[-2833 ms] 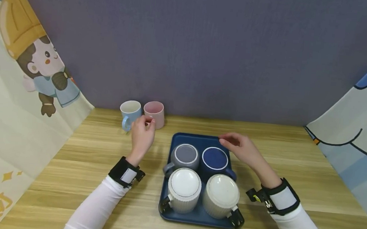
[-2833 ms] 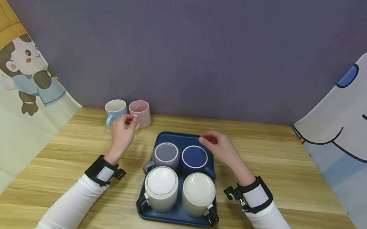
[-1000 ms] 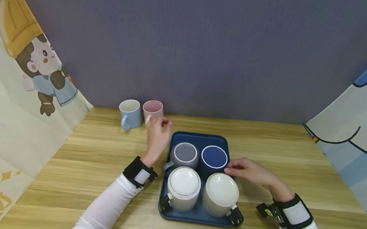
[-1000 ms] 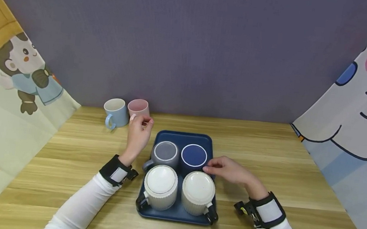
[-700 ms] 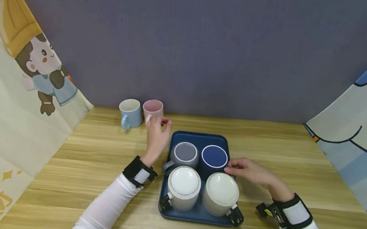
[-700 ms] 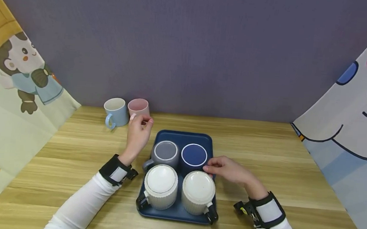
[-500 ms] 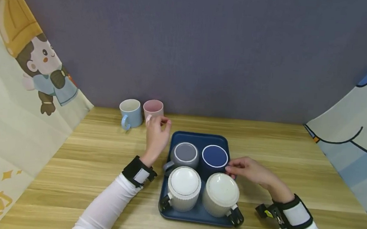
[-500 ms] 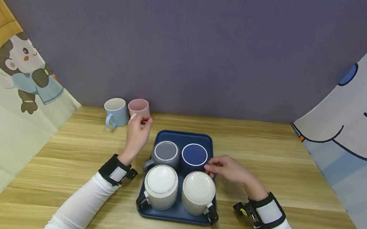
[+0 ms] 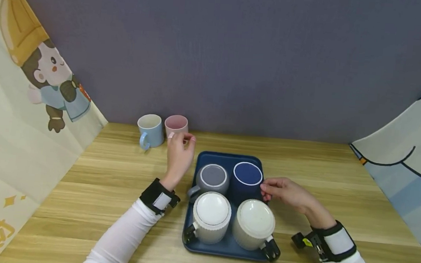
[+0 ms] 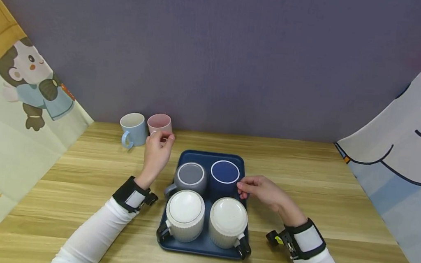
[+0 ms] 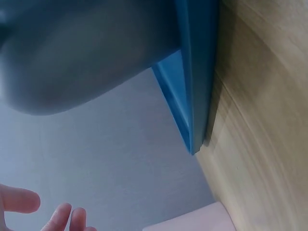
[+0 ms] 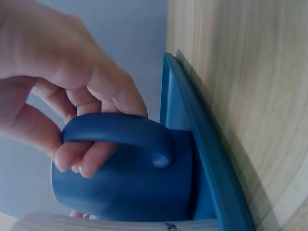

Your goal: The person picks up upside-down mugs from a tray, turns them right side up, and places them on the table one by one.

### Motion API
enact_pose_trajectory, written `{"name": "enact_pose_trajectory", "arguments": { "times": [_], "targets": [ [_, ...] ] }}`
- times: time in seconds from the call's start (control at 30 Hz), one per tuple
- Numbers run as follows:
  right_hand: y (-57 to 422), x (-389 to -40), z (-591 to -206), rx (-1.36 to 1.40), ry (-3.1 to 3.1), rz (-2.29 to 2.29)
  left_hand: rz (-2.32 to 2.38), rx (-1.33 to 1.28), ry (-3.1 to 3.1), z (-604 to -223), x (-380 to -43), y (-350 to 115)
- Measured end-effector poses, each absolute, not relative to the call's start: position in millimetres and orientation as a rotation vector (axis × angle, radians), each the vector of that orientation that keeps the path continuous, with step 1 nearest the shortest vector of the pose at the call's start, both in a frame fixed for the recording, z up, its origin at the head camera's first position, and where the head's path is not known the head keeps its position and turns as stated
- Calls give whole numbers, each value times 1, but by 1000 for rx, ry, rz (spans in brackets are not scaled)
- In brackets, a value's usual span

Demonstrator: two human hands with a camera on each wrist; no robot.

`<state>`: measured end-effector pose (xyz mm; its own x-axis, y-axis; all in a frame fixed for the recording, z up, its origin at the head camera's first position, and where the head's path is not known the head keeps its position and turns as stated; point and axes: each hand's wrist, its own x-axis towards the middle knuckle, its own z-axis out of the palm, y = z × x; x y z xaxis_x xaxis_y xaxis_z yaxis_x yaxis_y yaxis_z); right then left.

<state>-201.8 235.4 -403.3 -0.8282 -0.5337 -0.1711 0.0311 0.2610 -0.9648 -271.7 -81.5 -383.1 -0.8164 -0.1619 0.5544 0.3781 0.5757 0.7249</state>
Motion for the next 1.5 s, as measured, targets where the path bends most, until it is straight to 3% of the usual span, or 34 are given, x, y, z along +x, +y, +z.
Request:
{"name": "enact_pose_trajectory", "arguments": {
  "times": [1.5],
  "targets": [
    [203, -254, -345, -336, 1531, -2270, -1318, -345, -2212, -347, -261, -67]
  ]
}}
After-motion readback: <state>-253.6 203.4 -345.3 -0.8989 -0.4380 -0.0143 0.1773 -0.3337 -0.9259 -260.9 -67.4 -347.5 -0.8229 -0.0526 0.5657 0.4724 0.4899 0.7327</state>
